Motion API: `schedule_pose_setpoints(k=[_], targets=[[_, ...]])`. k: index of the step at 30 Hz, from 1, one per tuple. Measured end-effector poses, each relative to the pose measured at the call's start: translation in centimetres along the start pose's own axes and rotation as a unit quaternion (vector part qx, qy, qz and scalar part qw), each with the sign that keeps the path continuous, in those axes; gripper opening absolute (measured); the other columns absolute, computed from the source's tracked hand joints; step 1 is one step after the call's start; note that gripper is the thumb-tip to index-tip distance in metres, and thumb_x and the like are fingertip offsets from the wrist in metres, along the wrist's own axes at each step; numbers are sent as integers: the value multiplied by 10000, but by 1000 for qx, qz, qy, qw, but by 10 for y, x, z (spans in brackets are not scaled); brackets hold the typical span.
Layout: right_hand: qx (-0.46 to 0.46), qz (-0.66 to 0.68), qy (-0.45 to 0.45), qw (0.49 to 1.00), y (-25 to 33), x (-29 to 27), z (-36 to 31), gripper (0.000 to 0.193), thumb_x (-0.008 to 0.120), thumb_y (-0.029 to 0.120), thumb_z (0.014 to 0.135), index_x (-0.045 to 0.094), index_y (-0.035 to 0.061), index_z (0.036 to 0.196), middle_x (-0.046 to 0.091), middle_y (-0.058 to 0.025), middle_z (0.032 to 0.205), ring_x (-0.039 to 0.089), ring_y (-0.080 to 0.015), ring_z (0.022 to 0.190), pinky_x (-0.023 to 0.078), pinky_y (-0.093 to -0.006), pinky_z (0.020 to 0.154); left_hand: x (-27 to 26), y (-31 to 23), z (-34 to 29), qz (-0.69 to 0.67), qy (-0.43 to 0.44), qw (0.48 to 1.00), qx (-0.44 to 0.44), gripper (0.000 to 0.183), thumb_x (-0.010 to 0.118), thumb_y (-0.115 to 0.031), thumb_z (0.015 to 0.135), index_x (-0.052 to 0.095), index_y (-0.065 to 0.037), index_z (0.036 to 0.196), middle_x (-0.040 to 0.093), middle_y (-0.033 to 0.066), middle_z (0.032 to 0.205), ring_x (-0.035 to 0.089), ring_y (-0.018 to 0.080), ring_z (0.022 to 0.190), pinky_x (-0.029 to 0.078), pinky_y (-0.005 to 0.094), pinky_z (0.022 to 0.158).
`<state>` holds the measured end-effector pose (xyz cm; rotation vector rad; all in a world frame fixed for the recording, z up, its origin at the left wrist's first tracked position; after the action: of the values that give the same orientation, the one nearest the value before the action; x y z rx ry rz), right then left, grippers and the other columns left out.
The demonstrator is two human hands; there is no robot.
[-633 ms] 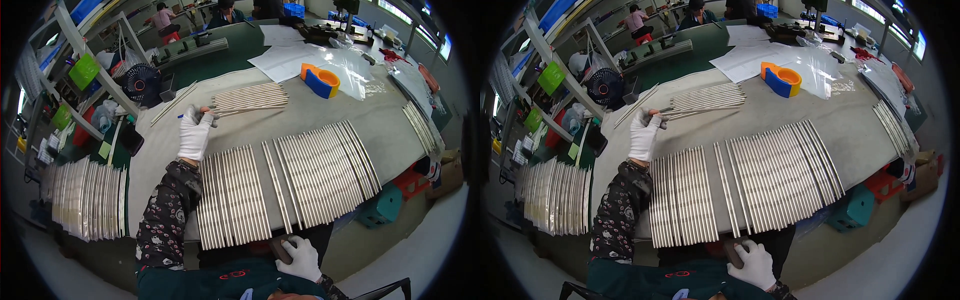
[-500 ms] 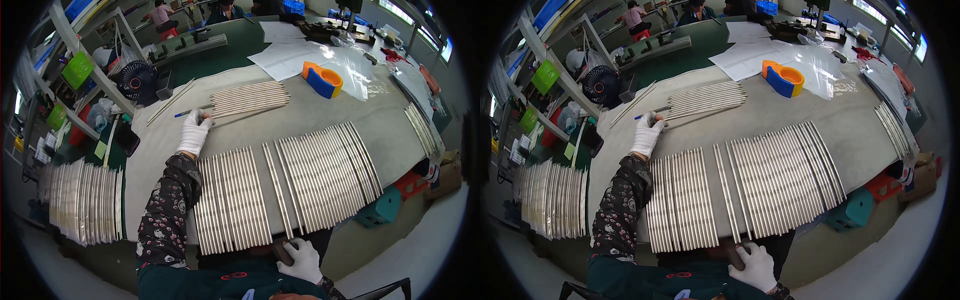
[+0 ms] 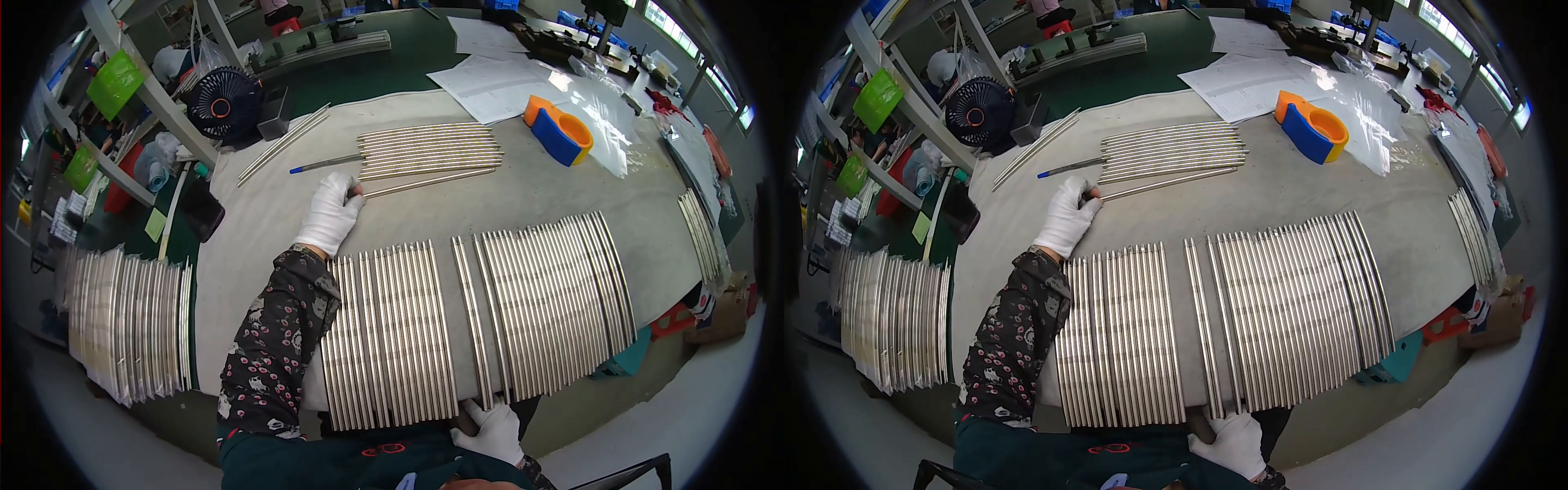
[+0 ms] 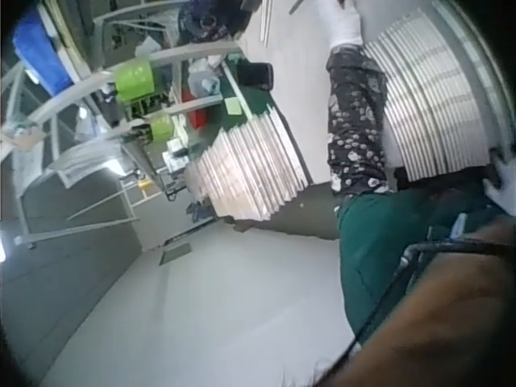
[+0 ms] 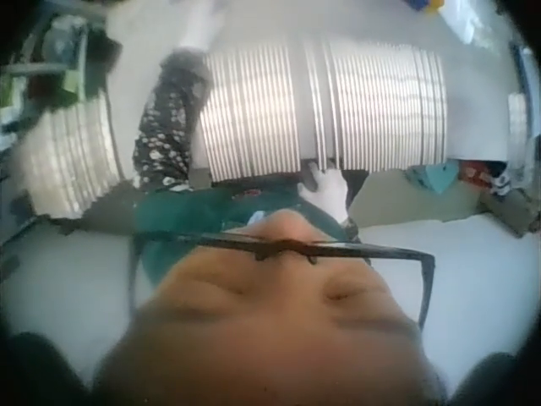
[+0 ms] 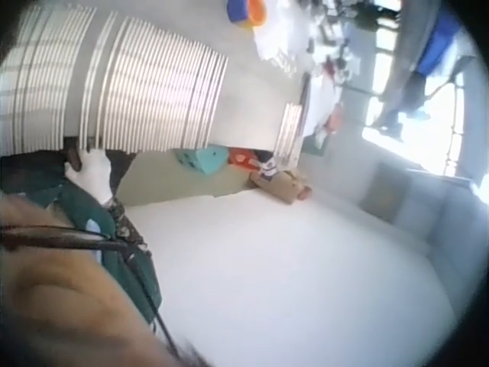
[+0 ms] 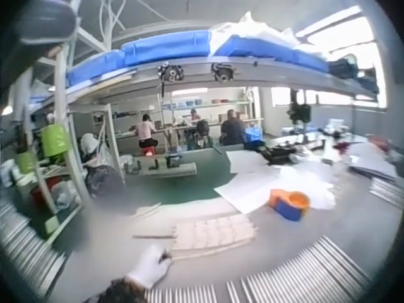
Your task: The person is using a sanding block to smooth the surfaces of a large set of thin rods on a workbench.
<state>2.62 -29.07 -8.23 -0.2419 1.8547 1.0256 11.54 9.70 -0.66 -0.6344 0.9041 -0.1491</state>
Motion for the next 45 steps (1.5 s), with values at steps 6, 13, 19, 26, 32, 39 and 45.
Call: schedule_pose_setpoints(k=[6, 13, 19, 26, 32, 39, 45], targets=[[30, -4, 26, 999, -2, 3, 0, 591, 731, 413, 588, 671, 117, 1097, 585, -196, 884, 587, -371, 810, 499, -449, 707, 0, 1, -2, -27, 4, 1000, -8, 177, 695, -12, 768, 556, -20, 876, 579, 53, 786, 534, 123, 684, 458, 268, 638], [27, -5, 8, 1000, 0, -2, 1, 603, 734, 422, 584, 673, 120, 1103, 564, -225, 879, 584, -371, 791, 494, -451, 691, -1, -5, -1, -28, 8, 999, -21, 164, 693, -8, 767, 554, -12, 855, 579, 73, 790, 550, 149, 689, 461, 285, 642], [28, 23, 15, 999, 0, -1, 2, 600, 733, 423, 591, 673, 125, 1108, 567, -224, 871, 584, -371, 778, 497, -441, 693, -2, -10, 1, 29, 14, 999, 15, 139, 692, -34, 761, 584, -13, 847, 562, 95, 818, 553, 205, 747, 455, 311, 691], [40, 19, 50, 998, -5, 8, 0, 593, 724, 435, 605, 674, 129, 1111, 597, -185, 846, 588, -357, 752, 498, -438, 692, 3, -2, 5, 19, 47, 998, -32, 128, 676, -54, 778, 595, -13, 869, 554, 97, 832, 548, 215, 775, 450, 312, 715], [30, -6, 47, 998, -6, 11, -2, 617, 720, 464, 607, 669, 138, 1127, 597, -176, 846, 582, -348, 729, 486, -439, 665, 5, 2, 6, -4, 61, 997, -57, 138, 678, -44, 787, 588, -10, 887, 550, 75, 822, 532, 170, 728, 449, 288, 687], [-19, -29, -18, 999, 2, 2, 1, 421, 734, 450, 614, 639, 117, 853, 532, -129, 714, 559, -309, 633, 458, -418, 583, 7, 9, 5, -32, 74, 992, -95, 156, 688, -96, 769, 601, -17, 871, 572, 127, 865, 566, 241, 742, 470, 344, 698], [-18, -4, -16, 1000, -1, 2, 0, 409, 736, 434, 612, 619, 113, 838, 525, -127, 698, 558, -308, 611, 459, -414, 567, 6, 8, 7, -38, 81, 990, -109, 167, 702, -95, 760, 599, -13, 864, 574, 128, 867, 564, 232, 728, 473, 338, 692]])
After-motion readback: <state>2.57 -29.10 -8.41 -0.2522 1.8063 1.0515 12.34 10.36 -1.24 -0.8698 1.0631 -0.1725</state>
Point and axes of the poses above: each hand's wrist, its own z-axis towards the middle knuckle, its own x-axis out of the palm, y = z × x, the point moved 10 cm from there along z, towards the middle knuckle
